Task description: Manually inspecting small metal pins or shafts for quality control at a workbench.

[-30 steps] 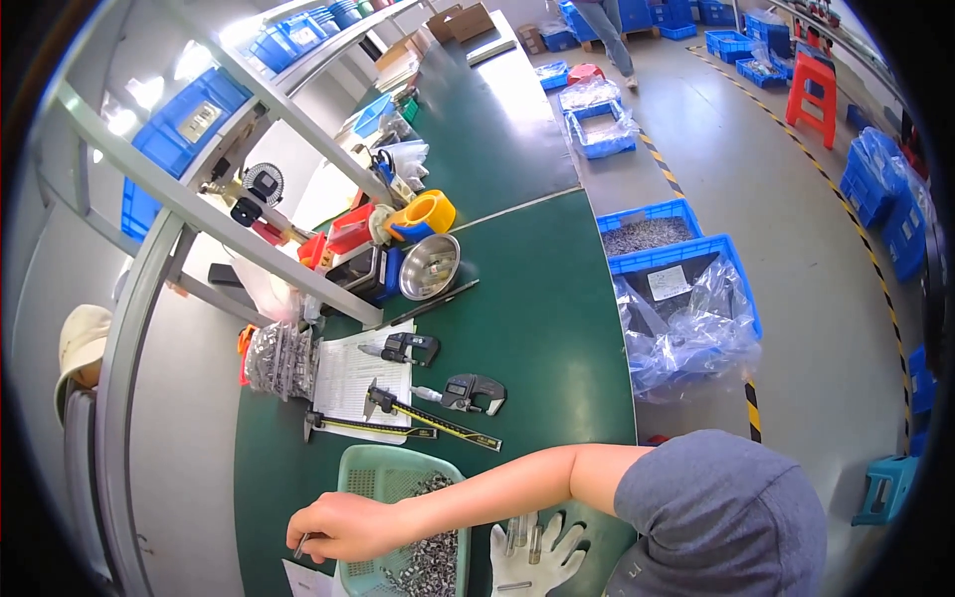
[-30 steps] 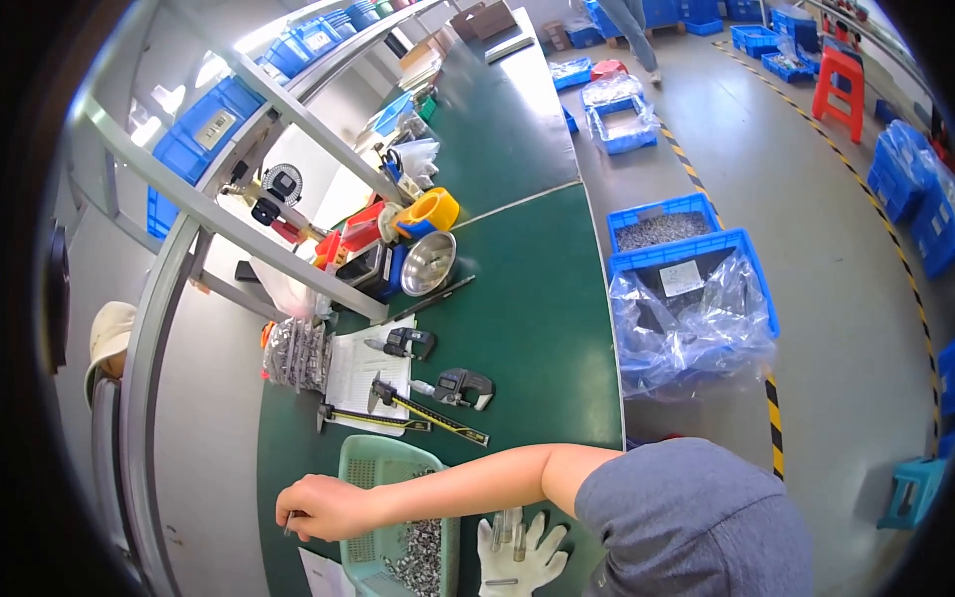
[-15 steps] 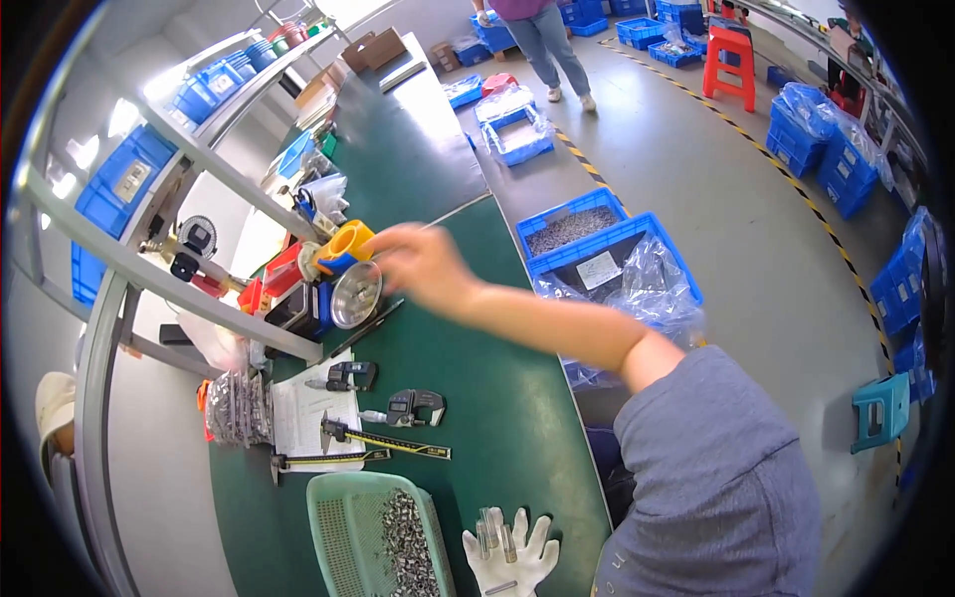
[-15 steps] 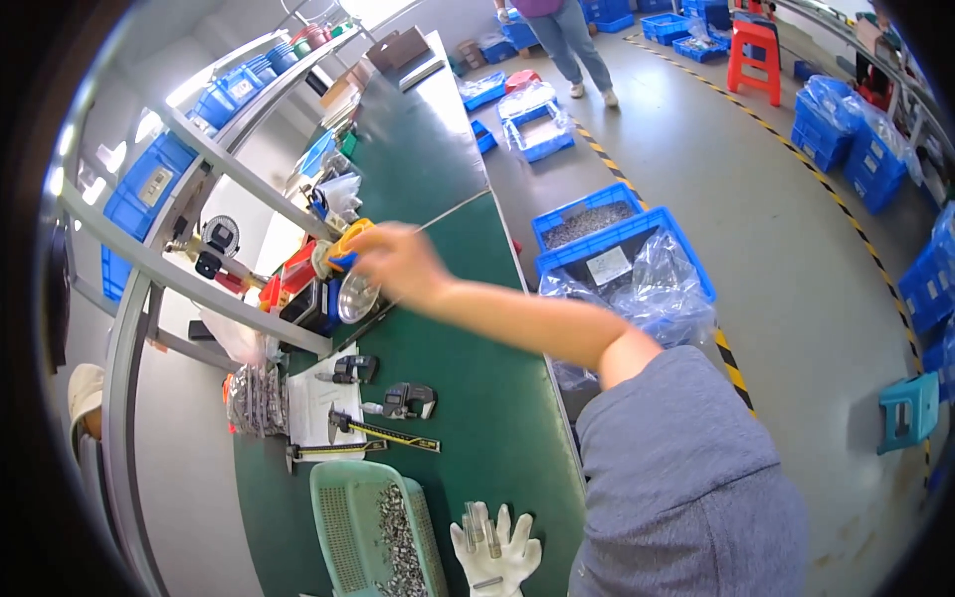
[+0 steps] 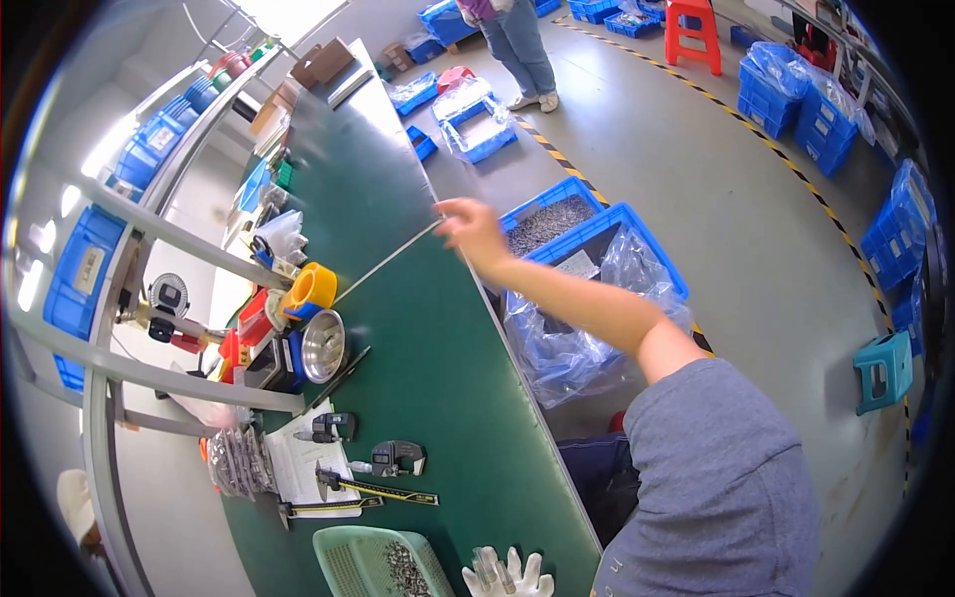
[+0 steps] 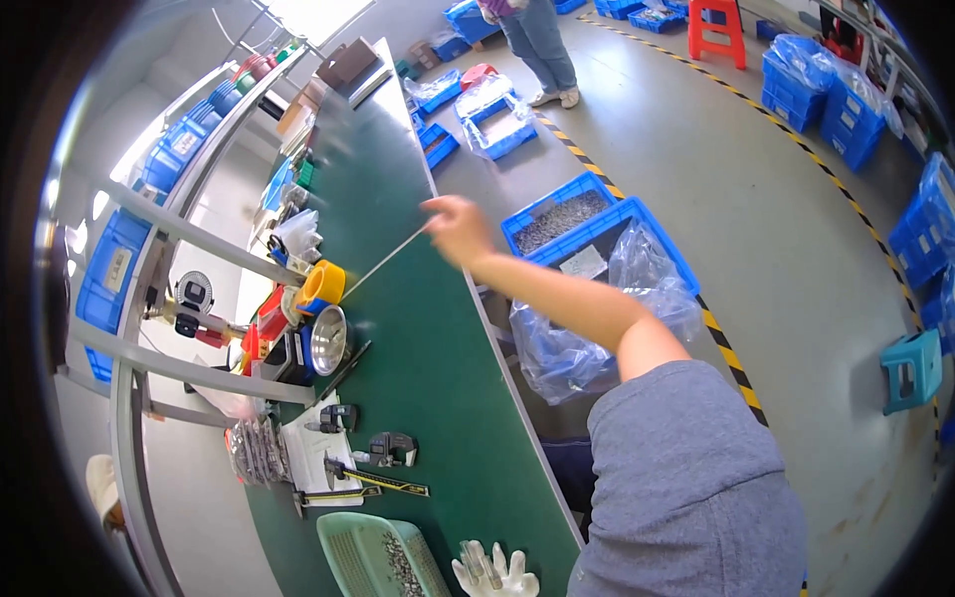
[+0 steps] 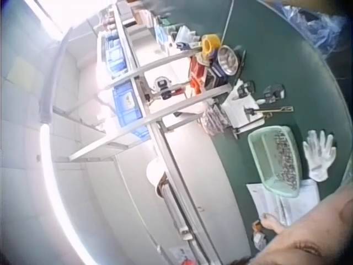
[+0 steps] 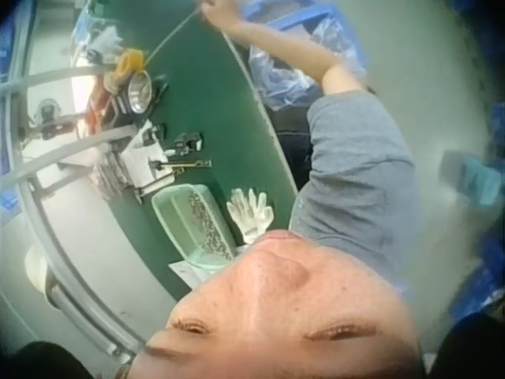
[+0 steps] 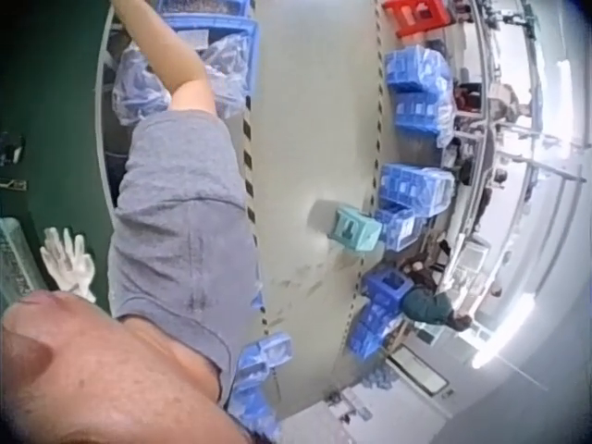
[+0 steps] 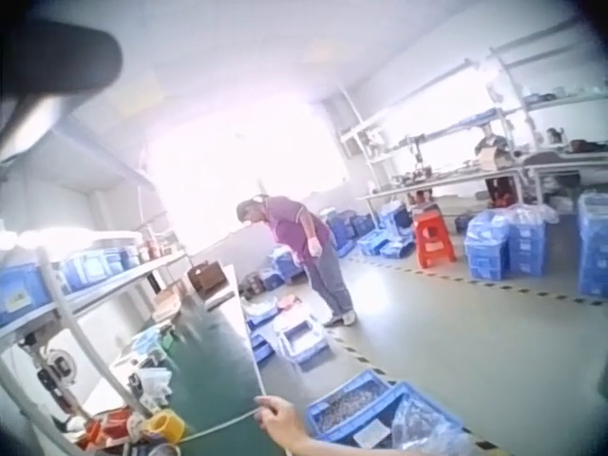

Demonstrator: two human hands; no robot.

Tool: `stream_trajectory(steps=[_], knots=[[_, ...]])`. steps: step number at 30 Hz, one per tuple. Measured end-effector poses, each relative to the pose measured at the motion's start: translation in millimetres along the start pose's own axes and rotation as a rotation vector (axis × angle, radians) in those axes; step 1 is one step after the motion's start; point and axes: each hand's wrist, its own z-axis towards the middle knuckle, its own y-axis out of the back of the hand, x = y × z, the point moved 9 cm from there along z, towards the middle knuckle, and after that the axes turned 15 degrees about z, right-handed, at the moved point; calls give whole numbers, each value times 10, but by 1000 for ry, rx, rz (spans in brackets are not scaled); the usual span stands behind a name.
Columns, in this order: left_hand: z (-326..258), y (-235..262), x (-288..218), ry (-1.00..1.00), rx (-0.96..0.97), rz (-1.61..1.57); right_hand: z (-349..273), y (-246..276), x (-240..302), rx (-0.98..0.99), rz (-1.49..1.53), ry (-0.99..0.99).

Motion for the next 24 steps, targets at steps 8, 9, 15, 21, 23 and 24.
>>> stream_trajectory(steps=[8,9,15,21,23,24], knots=[[-183,-58,268,156,102,-52,-2240,-2476,594,1066,527,-304],[-199,-22,318,180,86,-73,-2501,-2550,681,1157,537,-261],[-316,192,604,389,-16,-202,-3077,-2765,1287,1108,653,165],[-571,431,885,656,-126,-331,-3154,-2921,1318,1019,821,-94],[-637,495,1013,738,-165,-375,-3184,-2977,1240,1016,863,-159],[-663,519,1076,777,-185,-401,-3187,-3004,1217,1020,861,-166]])
